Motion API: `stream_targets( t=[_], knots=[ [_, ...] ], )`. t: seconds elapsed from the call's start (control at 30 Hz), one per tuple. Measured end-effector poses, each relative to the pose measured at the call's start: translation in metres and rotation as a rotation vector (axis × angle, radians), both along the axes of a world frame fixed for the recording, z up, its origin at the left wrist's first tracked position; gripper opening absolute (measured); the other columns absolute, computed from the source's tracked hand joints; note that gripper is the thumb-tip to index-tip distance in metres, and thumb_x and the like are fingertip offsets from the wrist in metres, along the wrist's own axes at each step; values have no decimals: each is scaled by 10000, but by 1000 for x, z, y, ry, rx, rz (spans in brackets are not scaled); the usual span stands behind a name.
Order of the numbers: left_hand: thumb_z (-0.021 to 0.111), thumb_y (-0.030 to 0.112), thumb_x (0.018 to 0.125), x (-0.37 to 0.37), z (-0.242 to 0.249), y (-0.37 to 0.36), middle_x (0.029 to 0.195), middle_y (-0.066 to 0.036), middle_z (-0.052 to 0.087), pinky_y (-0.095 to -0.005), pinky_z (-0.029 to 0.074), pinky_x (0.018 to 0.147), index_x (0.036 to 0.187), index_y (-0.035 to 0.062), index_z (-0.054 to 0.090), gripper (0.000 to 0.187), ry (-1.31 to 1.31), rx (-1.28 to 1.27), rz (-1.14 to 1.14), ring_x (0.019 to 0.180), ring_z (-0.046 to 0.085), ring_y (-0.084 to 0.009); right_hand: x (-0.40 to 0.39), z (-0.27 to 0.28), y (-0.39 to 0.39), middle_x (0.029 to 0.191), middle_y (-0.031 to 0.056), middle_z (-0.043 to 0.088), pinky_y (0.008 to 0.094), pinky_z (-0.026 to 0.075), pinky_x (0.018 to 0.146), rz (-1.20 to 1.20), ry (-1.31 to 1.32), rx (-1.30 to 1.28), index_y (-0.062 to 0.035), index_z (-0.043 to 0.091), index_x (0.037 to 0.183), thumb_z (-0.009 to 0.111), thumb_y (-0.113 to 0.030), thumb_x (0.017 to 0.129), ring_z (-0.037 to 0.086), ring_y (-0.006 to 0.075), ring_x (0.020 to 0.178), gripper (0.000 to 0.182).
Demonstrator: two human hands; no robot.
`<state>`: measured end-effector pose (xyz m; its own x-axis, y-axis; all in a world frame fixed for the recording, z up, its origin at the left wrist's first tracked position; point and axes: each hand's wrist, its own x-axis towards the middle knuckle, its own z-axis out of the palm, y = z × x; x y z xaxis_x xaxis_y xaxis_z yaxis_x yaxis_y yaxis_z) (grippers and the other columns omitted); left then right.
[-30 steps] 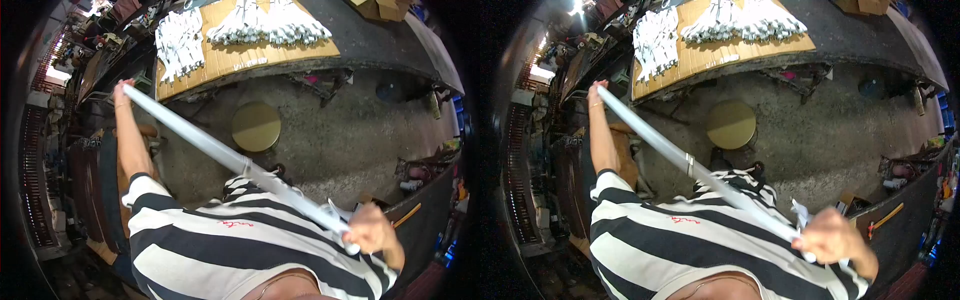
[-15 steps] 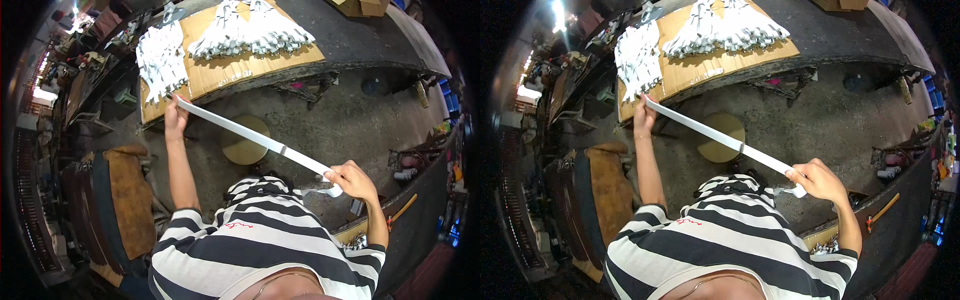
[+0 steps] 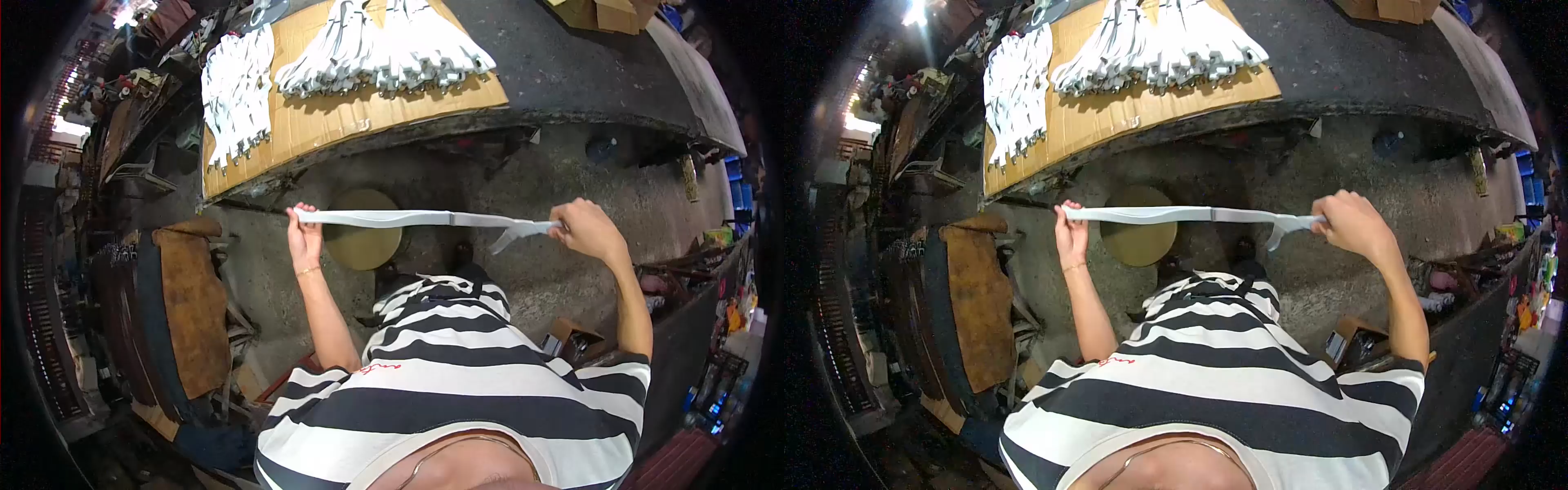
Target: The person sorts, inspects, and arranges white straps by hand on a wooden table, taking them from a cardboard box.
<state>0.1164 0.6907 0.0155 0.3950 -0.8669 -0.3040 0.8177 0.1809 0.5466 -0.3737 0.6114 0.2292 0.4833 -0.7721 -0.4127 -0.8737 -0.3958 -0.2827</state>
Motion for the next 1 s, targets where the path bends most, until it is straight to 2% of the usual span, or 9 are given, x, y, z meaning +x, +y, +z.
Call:
stream_targets(
  t=[0.2, 0.3, 0.37, 0.5, 0.7, 0.73, 0.8, 0.83, 1.0],
  knots=[
    [541, 322, 889, -52, -73, 18, 1040, -146, 594, -474, 476, 849, 1045, 56, 516, 309, 106, 422, 196, 986, 569, -287, -17, 42, -50, 667, 123, 598, 363, 442, 692, 290, -271, -212, -32, 622, 741, 643, -30, 696, 592, 285, 677, 49],
    [609, 343, 842, -119, -39, -15, 1242, -166, 486, -394, 414, 901, 1251, -11, 411, 576, -517, 807, 197, 1099, 499, -271, -10, 52, -72, 689, 97, 597, 363, 419, 780, 412, -238, -231, -39, 614, 739, 635, -33, 707, 588, 268, 736, 40],
    [621, 344, 831, -187, 32, -45, 1216, -143, 509, -369, 388, 940, 1247, -17, 446, 578, -895, 603, 166, 1101, 493, -227, 2, 54, -78, 721, 86, 605, 368, 403, 830, 481, -146, -192, -46, 617, 745, 624, -51, 732, 589, 260, 772, 16],
    [623, 237, 841, -273, 148, -93, 1120, -132, 576, -330, 392, 939, 1135, -35, 545, 408, -1007, -412, -667, 1052, 535, -180, 19, 73, -86, 757, 84, 612, 368, 382, 875, 640, -66, -209, -42, 626, 777, 615, -63, 748, 585, 238, 836, 37],
    [598, 82, 854, -329, 196, -130, 681, 43, 541, -188, 338, 540, 961, -39, 621, 163, -1181, -325, -721, 612, 425, -13, 5, 81, -102, 805, 78, 575, 361, 402, 879, 740, -503, -775, -8, 585, 782, 629, -80, 753, 572, 254, 772, 89],
    [591, 77, 859, -334, 196, -133, 673, 54, 518, -190, 318, 523, 961, -38, 619, 156, -1064, -391, -673, 604, 402, -7, 2, 80, -98, 794, 79, 568, 335, 430, 816, 433, -721, -902, -6, 564, 763, 640, -72, 751, 576, 232, 753, 101],
    [584, 73, 863, -331, 194, -139, 674, 67, 492, -198, 293, 502, 946, -38, 616, 142, -1024, -443, -636, 597, 362, -4, -13, 65, -86, 778, 50, 575, 256, 453, 634, -103, -980, -839, -11, 562, 767, 671, -76, 772, 549, 113, 716, 127],
    [578, 65, 862, -325, 203, -137, 704, 56, 528, -194, 320, 521, 938, -42, 615, 136, -1122, -387, -680, 608, 387, -18, -18, 49, -80, 756, 24, 569, 244, 434, 635, -366, -911, -445, -12, 582, 804, 653, -136, 823, 498, 65, 699, 144],
    [585, 46, 849, -320, 206, -133, 772, 17, 573, -195, 384, 555, 974, -59, 598, 163, -1173, -456, -768, 644, 458, -31, 2, 3, -83, 755, 17, 591, 242, 433, 647, -242, -1192, 122, 23, 614, 933, 596, -245, 879, 514, 71, 708, 274]
  ],
)
